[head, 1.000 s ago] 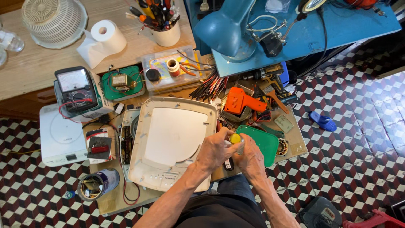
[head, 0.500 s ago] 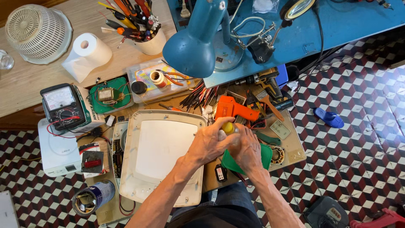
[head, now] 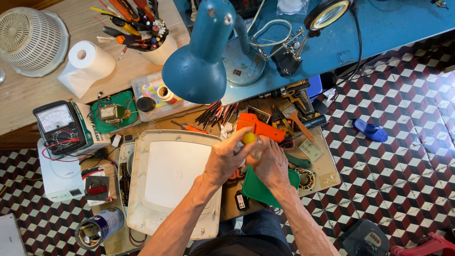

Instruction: The person cleans the inside of a white plastic electronics casing using a cloth and a liquid from a small bottle. They wipe multiple areas of the casing, including the control panel and interior surfaces, repeatedly applying liquid to the cloth.

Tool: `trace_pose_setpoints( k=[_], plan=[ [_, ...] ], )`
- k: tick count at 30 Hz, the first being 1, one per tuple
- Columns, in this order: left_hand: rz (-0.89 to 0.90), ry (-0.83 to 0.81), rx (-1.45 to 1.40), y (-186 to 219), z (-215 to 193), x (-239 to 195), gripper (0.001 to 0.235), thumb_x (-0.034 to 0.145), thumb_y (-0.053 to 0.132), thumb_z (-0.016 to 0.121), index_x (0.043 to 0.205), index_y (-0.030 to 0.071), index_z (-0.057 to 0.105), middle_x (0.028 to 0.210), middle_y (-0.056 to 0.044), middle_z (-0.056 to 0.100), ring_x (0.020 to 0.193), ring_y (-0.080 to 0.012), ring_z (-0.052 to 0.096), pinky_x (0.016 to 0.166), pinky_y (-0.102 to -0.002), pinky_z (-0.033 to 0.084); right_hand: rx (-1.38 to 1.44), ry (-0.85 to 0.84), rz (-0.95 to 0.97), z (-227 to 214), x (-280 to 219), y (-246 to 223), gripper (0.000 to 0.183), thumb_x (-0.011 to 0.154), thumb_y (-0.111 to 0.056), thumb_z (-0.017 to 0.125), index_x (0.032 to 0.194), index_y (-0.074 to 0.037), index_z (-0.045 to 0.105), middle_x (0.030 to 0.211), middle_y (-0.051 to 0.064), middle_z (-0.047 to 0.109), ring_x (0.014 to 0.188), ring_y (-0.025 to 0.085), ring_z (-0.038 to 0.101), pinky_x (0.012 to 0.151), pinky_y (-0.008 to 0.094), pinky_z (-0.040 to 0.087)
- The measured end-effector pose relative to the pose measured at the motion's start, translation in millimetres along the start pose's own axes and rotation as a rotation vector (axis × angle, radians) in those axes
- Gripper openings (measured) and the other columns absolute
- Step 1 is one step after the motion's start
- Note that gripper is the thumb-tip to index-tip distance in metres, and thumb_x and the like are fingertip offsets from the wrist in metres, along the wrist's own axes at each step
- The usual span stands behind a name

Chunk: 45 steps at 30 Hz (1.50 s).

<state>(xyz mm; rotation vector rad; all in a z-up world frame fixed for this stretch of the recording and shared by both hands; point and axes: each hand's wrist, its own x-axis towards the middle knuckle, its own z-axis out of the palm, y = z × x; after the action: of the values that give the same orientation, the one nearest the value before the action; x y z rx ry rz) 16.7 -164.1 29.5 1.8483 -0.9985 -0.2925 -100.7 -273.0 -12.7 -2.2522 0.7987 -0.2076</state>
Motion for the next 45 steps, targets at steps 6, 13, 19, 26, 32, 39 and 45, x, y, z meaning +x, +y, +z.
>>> trace_pose_setpoints(
  k=[6,13,19,26,32,39,45],
  plan=[
    [-0.245,0.224,0.068,-54,-1,61,0.037,0.091,0.022,0.082,0.123,0.006,0.072,0.081,-0.014,0.074,0.066,-0.0187,0.069,0.061,-0.032,0.055,0.059,-0.02,0.154,-5,5,0,0.056,0.078,-0.029,0.079,0.125,-0.008,0.058,0.119,0.018,0.066,0.114,0.038,0.062,0.095,0.049,0.049],
    [-0.385,0.125,0.15,-110,12,96,0.04,0.094,0.025,0.088,0.094,-0.007,0.065,0.081,-0.023,0.065,0.074,-0.0341,0.061,0.067,-0.043,0.051,0.055,-0.083,0.241,-15,-19,21,0.064,0.078,-0.033,0.079,0.131,-0.006,0.054,0.123,0.018,0.065,0.116,0.037,0.061,0.098,0.047,0.048],
    [-0.708,0.26,-0.383,-98,-5,59,0.046,0.105,0.045,0.054,0.112,0.003,0.071,0.084,-0.008,0.066,0.072,-0.0142,0.061,0.063,-0.033,0.049,0.059,-0.138,0.26,-34,-28,4,0.062,0.079,-0.038,0.079,0.127,-0.007,0.056,0.12,0.016,0.068,0.116,0.033,0.065,0.099,0.045,0.049],
    [-0.553,0.186,-0.959,-66,-39,-28,0.049,0.096,0.018,0.058,0.143,0.002,0.057,0.12,-0.007,0.071,0.095,-0.0107,0.064,0.08,-0.025,0.052,0.142,-0.105,-0.001,-40,-48,-51,0.065,0.081,-0.04,0.079,0.126,-0.002,0.053,0.119,0.019,0.067,0.109,0.034,0.068,0.091,0.044,0.054],
    [-0.524,0.311,-0.73,-15,-77,-80,0.033,0.1,0.009,0.062,0.132,0.004,0.068,0.105,-0.003,0.074,0.087,-0.004,0.065,0.076,-0.02,0.055,0.072,-0.249,-0.067,-30,-63,-99,0.07,0.078,-0.035,0.078,0.137,-0.006,0.054,0.117,0.018,0.068,0.108,0.033,0.068,0.091,0.045,0.054],
    [-0.489,0.44,-0.585,26,-115,-132,0.029,0.101,0.01,0.067,0.129,0.007,0.075,0.087,0.0,0.064,0.072,-0.0036,0.046,0.06,-0.019,0.038,-0.031,-0.248,-0.315,-15,-75,-139,0.067,0.077,-0.031,0.08,0.134,-0.005,0.058,0.114,0.018,0.07,0.103,0.037,0.067,0.088,0.046,0.053],
    [-0.359,0.685,-0.188,68,-127,-186,0.032,0.102,0.012,0.062,0.132,0.012,0.071,0.116,-0.006,0.075,0.095,-0.0084,0.068,0.079,-0.024,0.056,-0.144,-0.324,-0.678,-10,-79,-157,0.064,0.073,-0.028,0.08,0.129,-0.005,0.061,0.099,0.014,0.069,0.089,0.033,0.066,0.081,0.044,0.052]
  ],
)
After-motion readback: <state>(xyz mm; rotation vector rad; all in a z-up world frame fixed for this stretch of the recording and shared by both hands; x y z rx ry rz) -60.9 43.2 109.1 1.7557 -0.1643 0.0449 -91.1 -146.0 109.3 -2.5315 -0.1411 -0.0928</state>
